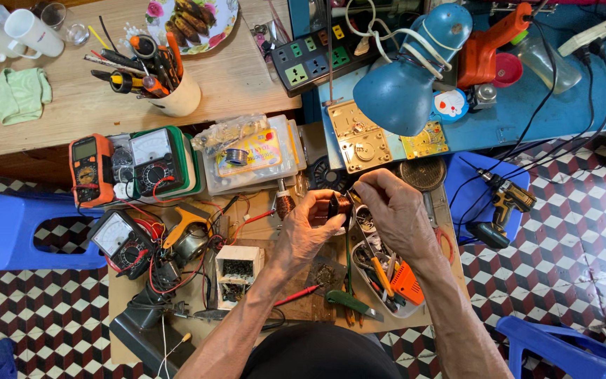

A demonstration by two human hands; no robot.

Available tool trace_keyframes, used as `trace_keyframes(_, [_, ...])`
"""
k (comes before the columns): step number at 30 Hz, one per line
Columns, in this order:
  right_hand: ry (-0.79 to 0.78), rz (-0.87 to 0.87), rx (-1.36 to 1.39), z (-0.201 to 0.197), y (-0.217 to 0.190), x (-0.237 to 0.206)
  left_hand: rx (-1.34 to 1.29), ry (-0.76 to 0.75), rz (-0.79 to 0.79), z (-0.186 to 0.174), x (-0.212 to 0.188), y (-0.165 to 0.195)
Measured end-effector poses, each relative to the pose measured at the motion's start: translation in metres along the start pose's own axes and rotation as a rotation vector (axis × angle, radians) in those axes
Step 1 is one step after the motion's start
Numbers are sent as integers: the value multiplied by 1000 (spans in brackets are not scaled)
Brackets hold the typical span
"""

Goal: The person winds copper wire around a small cylindrical core to form an electromagnet coil. They repeatedly wrap the wire by hand, adjust the coil, and use a small tool to press or secure the windings. The work is performed at a cluttered electronics workbench with multimeters and other tools visible.

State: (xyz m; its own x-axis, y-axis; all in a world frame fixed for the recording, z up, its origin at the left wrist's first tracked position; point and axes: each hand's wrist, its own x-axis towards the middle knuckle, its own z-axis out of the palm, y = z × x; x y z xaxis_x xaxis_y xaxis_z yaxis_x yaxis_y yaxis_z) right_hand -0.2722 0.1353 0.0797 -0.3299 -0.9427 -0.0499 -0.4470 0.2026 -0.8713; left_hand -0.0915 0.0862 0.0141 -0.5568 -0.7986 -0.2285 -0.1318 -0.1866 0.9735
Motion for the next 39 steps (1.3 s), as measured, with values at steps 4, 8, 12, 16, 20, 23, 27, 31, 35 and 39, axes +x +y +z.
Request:
trace_keyframes(4, [1, 28, -32, 2, 0, 4, 54, -1, -13, -3, -6, 2])
trace_keyframes(8, [26, -6, -21, 2, 4, 5, 14, -11, -49, -2, -7, 3])
trace_keyframes(12, [25, -37, -26, 2, 9, 6, 25, -31, -25, 0, -8, 4])
trace_keyframes(16, [18, -56, -46, 4, 15, 11, -1, -54, -48, 0, -9, 3])
trace_keyframes(20, [-2, -87, -48, 8, 23, 12, 5, -60, -105, -2, -9, -1])
trace_keyframes(23, [-33, -49, -72, 11, 29, 11, -11, -77, -104, -3, -11, -5])
trace_keyframes(27, [-43, -62, -49, 13, 35, 6, -47, -106, -124, -2, -13, -10])
trace_keyframes(31, [-43, -61, -38, 13, 40, 6, -50, -111, -128, -2, -13, -8])
trace_keyframes(35, [-69, -14, 0, 13, 44, 6, -14, -108, -113, -3, -14, -2])
trace_keyframes(39, [-86, -37, 35, 15, 47, 3, -6, -125, -110, -3, -15, 3])
